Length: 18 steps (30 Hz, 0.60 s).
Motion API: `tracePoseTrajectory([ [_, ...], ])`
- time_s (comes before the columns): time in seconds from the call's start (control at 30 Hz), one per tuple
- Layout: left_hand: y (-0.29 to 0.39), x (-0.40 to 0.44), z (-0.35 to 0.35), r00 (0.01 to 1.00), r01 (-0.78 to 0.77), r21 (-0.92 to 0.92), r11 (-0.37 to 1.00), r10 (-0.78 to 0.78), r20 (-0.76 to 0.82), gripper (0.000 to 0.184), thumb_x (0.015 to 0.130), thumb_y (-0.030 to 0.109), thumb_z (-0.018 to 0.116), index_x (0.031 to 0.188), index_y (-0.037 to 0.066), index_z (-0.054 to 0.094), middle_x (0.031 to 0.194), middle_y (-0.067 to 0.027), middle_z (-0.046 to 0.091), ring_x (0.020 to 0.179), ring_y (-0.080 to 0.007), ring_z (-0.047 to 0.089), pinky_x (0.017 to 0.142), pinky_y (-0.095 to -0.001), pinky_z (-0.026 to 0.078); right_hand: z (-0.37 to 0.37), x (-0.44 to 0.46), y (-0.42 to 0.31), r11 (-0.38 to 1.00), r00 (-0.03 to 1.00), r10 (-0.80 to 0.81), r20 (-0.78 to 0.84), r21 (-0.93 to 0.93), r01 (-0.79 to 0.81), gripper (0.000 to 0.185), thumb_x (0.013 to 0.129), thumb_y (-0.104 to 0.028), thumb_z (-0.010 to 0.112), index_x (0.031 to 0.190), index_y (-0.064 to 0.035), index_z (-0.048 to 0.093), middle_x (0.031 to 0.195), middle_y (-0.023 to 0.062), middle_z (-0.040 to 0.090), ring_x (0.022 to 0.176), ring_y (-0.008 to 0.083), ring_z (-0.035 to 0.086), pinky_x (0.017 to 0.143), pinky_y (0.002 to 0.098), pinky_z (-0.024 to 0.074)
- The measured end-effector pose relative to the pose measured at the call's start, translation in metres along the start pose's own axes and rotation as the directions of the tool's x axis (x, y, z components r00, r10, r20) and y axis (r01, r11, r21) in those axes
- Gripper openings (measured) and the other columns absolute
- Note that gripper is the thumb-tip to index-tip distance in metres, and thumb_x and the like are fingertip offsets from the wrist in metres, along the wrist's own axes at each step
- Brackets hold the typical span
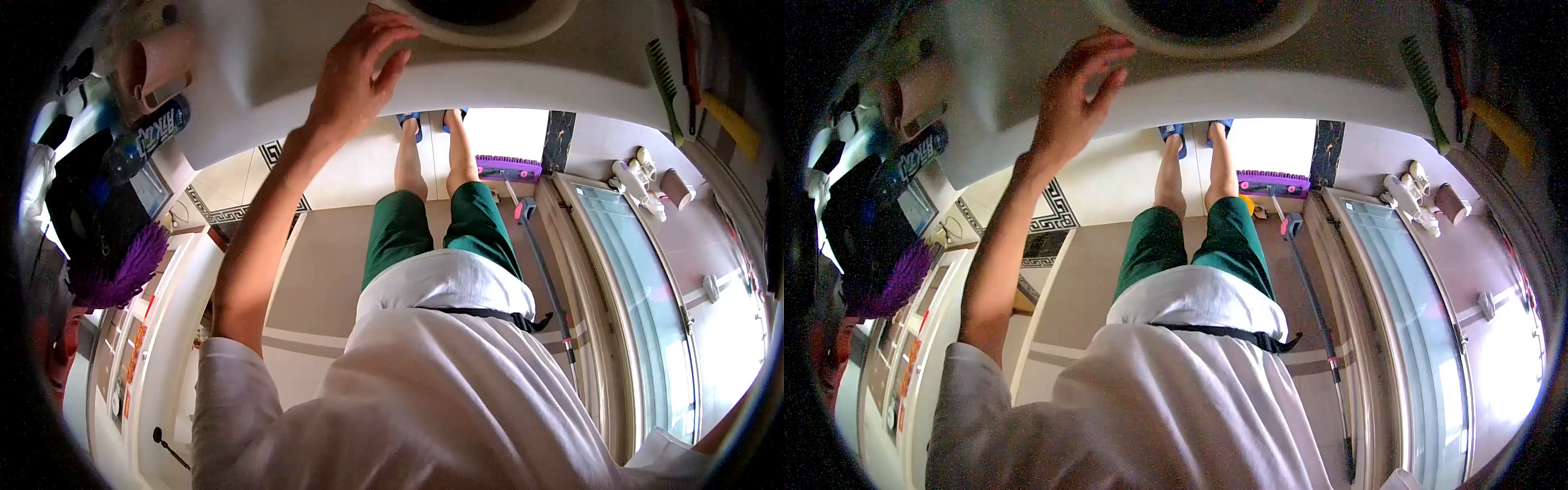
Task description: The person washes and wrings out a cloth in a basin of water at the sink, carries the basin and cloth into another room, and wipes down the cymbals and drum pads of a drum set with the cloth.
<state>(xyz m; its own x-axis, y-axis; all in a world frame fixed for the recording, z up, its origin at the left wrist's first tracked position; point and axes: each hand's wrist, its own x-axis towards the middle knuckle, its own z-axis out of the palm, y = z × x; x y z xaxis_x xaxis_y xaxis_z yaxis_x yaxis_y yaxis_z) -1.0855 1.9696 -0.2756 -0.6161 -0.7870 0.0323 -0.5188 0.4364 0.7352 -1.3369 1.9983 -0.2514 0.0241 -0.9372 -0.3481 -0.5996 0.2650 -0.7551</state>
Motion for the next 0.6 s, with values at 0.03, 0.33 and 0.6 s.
tracePoseTrajectory([
  [0.03, 0.004, -0.009, 0.000, 1.000, 0.007, 0.006, 1.000, -0.007, -0.003, 0.026, 0.085, 0.007, 0.060, 0.111, 0.010, 0.061, 0.117, -0.0087, 0.057, 0.106, -0.0236, 0.058, 0.087, -0.0332, 0.049, 0.003, -0.002, -0.004, 1.000, 1.000, -0.003, 0.021, 0.000, 0.003, 0.049, 0.087, -0.028, 0.058, 0.124, 0.0007, 0.044, 0.119, 0.0246, 0.047, 0.109, 0.0432, 0.046, 0.090, 0.0498, 0.0397],
  [0.33, 0.011, -0.038, -0.002, 0.984, 0.174, -0.112, 0.978, -0.176, -0.002, 0.025, 0.084, 0.001, 0.059, 0.108, 0.007, 0.061, 0.114, -0.0098, 0.059, 0.099, -0.0217, 0.060, 0.081, -0.0307, 0.051, 0.020, -0.013, -0.024, 0.999, 0.987, -0.013, 0.160, -0.036, 0.019, 0.051, 0.086, -0.027, 0.058, 0.125, 0.0006, 0.043, 0.122, 0.0241, 0.045, 0.111, 0.0431, 0.044, 0.092, 0.0497, 0.0392],
  [0.6, 0.009, -0.039, 0.017, 0.992, 0.094, -0.130, 0.987, -0.104, -0.067, 0.022, 0.083, 0.002, 0.061, 0.104, 0.006, 0.061, 0.107, -0.0104, 0.061, 0.096, -0.0262, 0.061, 0.083, -0.0334, 0.052, 0.039, -0.022, -0.028, 0.994, 0.967, -0.036, 0.253, -0.092, 0.061, 0.052, 0.086, -0.027, 0.059, 0.126, 0.0005, 0.042, 0.125, 0.0237, 0.042, 0.113, 0.0430, 0.042, 0.093, 0.0496, 0.0387],
])
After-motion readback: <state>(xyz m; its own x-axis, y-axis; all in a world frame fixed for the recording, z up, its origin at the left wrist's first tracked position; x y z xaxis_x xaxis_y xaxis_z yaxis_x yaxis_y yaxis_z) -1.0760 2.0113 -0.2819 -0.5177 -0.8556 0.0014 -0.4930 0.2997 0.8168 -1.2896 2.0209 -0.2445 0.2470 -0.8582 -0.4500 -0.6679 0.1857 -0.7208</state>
